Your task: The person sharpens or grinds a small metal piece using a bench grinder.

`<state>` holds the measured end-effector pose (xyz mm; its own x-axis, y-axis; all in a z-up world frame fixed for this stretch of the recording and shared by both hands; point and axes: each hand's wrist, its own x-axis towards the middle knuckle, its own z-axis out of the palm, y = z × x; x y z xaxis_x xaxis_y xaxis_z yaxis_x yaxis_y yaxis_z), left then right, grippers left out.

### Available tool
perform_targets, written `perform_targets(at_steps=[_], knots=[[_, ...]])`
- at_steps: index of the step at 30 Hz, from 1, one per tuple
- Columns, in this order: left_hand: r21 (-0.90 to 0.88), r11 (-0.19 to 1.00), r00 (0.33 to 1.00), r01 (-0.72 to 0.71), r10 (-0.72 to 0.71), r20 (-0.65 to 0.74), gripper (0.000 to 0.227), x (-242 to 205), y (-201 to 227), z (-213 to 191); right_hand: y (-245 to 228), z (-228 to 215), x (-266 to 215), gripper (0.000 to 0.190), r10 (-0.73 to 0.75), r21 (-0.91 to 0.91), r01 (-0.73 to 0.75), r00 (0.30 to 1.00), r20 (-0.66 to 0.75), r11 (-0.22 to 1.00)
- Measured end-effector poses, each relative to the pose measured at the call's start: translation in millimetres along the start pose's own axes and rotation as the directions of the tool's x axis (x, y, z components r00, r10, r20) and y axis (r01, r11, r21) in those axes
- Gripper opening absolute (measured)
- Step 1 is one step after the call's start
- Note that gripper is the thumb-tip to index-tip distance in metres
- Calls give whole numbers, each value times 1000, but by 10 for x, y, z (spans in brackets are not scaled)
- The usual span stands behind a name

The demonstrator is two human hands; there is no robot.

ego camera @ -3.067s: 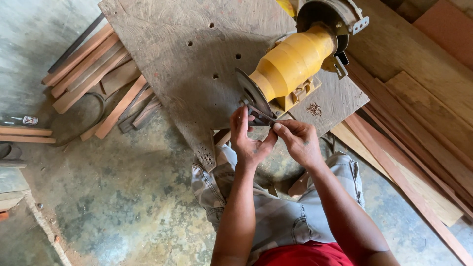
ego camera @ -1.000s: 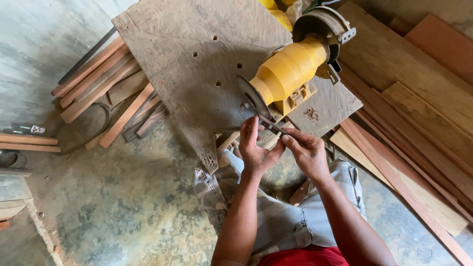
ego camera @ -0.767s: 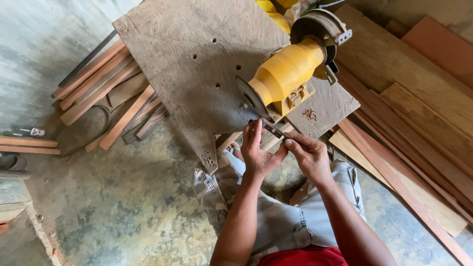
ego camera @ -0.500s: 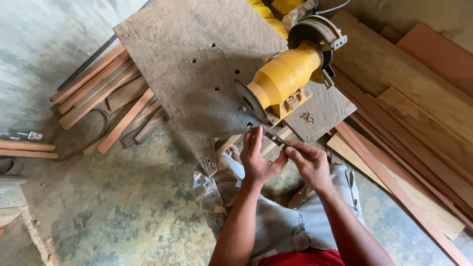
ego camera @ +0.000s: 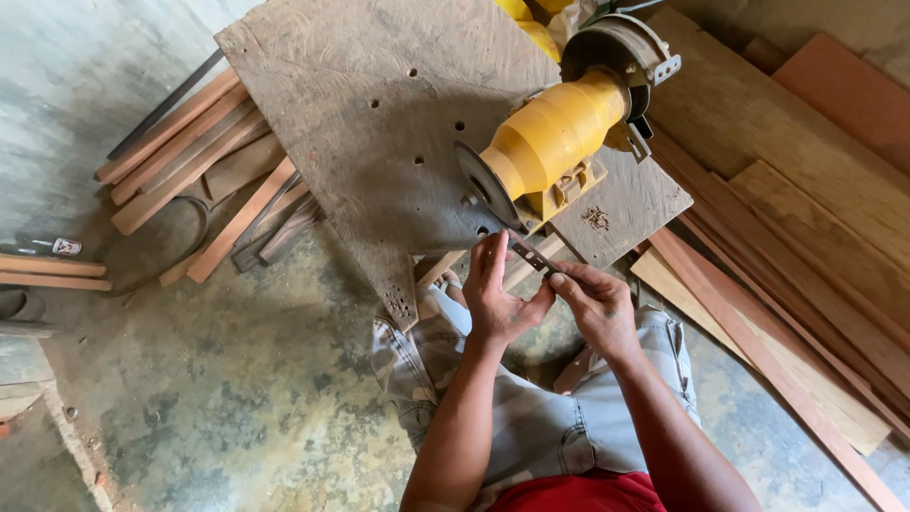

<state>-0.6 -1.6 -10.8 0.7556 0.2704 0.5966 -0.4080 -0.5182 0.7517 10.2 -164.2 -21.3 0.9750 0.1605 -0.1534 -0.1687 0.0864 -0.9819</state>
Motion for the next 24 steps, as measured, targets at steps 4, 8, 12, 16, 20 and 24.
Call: perform_targets(at_steps=[4,8,12,16,20,24], knots=[[-2,1000,1000,-7,7,2,86,16,3,-3,6,-5,7,26,7,-18,-7,1000,-3,1000],[-3,1000,1000,-25,25,3,86,17,-14,8,-14,-4,9,27,4,-3,-4,1000,-2,1000],[3,1000,1000,-20,20,18,85,37,8,20,-25,-16,14,27,9,-70,-11,1000,-28,997],[-13,1000,1000,-14,14,24,84,44,9,22,10,-23,31,26,19,-22,-19,1000,-18,1000],[-2,1000,999,-31,31,7,84,32,-41,41,-50,7,50,24,4,-62,-6,1000,-25,998],[33,999,1000,1,-1,1,84,32,-73,53,-10,7,96,23,11,-62,-13,999,-33,998]])
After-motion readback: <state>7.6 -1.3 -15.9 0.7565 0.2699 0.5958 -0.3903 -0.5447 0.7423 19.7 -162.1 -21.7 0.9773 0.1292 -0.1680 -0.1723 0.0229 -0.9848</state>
